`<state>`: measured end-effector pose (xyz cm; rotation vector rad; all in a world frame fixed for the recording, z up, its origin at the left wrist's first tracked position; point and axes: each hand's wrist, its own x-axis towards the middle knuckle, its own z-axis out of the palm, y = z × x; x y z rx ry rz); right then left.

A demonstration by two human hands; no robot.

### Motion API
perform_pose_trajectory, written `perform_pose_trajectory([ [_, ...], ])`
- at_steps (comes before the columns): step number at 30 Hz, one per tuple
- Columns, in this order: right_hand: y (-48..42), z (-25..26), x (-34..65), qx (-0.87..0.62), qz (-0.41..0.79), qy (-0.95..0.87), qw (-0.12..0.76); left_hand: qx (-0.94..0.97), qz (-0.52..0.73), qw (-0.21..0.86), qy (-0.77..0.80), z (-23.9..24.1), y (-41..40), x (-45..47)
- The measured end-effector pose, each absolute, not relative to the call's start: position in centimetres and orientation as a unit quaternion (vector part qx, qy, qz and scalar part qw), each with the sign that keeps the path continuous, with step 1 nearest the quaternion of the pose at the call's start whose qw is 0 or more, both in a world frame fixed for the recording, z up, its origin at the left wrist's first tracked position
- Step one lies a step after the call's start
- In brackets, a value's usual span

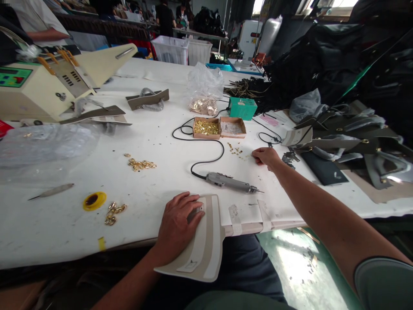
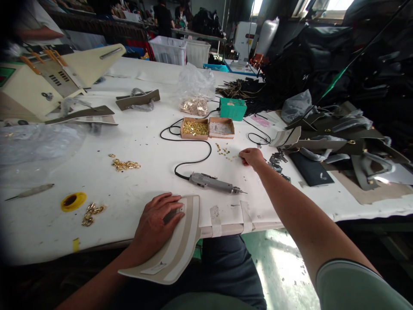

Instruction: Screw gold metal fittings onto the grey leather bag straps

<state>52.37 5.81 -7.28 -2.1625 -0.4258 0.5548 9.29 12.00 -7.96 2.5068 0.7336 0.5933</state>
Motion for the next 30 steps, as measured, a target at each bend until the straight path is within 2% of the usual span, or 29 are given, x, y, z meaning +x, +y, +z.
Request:
perform_pose_trajectory([
  [16, 5.7, -7.7, 53.0, -0.87, 0.221, -0.209, 0.388, 0.913, 0.214, 0.228, 0.262, -8.2, 12.1, 9.2],
  [30, 6.0, -7.6, 51.9, -0.898, 0.136, -0.325, 0.262, 0.912, 0.212, 0.23, 0.266, -7.7, 12.0, 9.2],
])
